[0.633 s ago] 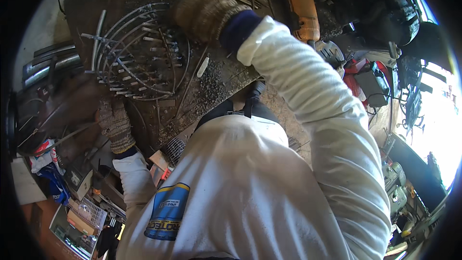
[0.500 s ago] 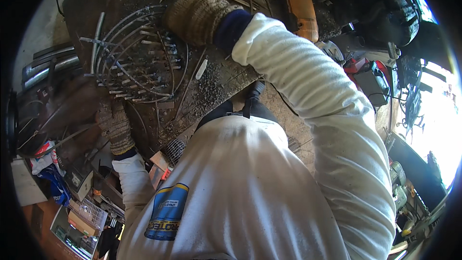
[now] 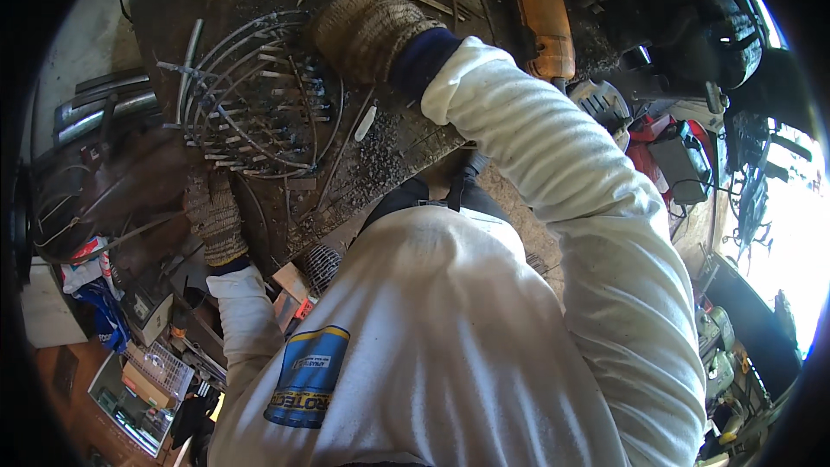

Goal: The person constructs a metal cage by positioning curved wire pieces on a workbench and welding the joints together using a hand-held electrode holder. The person adjusts the metal frame by hand and with a hammer between welding points.

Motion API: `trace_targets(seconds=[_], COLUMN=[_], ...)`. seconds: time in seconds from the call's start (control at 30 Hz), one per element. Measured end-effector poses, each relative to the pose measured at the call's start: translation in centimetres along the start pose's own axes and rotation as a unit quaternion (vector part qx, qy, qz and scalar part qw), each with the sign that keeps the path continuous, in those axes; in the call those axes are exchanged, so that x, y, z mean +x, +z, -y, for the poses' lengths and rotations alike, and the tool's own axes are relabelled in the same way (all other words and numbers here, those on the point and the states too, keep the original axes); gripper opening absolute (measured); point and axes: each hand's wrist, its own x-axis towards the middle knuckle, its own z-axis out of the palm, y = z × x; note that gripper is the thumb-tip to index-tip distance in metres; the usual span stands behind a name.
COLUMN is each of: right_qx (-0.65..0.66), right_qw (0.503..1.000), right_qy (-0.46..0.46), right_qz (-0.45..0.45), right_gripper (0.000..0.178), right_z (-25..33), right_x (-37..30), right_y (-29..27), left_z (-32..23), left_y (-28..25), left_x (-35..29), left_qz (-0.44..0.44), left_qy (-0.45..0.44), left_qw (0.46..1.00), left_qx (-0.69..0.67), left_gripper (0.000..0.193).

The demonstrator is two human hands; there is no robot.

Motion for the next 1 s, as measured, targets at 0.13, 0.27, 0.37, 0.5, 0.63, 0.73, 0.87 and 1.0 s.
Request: trace_targets(seconds=[0.13,0.27,0.37,0.5,0.63,0.73,0.87,1.0], right_qx=[0.109,0.233,0.176,0.227,0.298,0.356,0.392,0.408], right_qw=[0.965,0.93,0.906,0.887,0.858,0.835,0.823,0.815], right_qy=[0.088,0.206,0.195,0.241,0.312,0.351,0.373,0.401], right_qz=[-0.22,-0.198,-0.331,-0.322,-0.278,-0.229,-0.171,-0.099], right_gripper=[0.025,0.035,0.036,0.036,0.036,0.036,0.036,0.036], right_z=[-1.9,-3.9,-4.1,-2.5,-0.5,1.2,2.5,2.5], right_x=[-1.9,-5.1,-8.6,-11.3,-13.9,-15.0,-14.6,-13.0], right_y=[0.8,-0.6,1.6,1.8,3.2,3.4,3.0,1.5], left_z=[-0.5,-1.6,-2.1,-2.2,-2.2,-1.4,-1.7,-2.4], left_y=[0.0,-1.9,-2.6,-2.8,-2.5,-1.2,-1.2,-1.4], left_x=[0.3,1.3,1.9,1.9,1.7,0.9,0.7,0.9], left_qz=[0.029,-0.006,0.01,0.012,0.018,-0.013,-0.041,-0.062], left_qy=[-0.12,-0.201,-0.222,-0.23,-0.233,-0.227,-0.213,-0.231], left_qw=[0.978,0.929,0.923,0.927,0.93,0.922,0.921,0.892], left_qx=[-0.17,-0.311,-0.314,-0.295,-0.285,-0.313,-0.323,-0.384], left_gripper=[0.02,0.023,0.024,0.024,0.023,0.025,0.031,0.029])
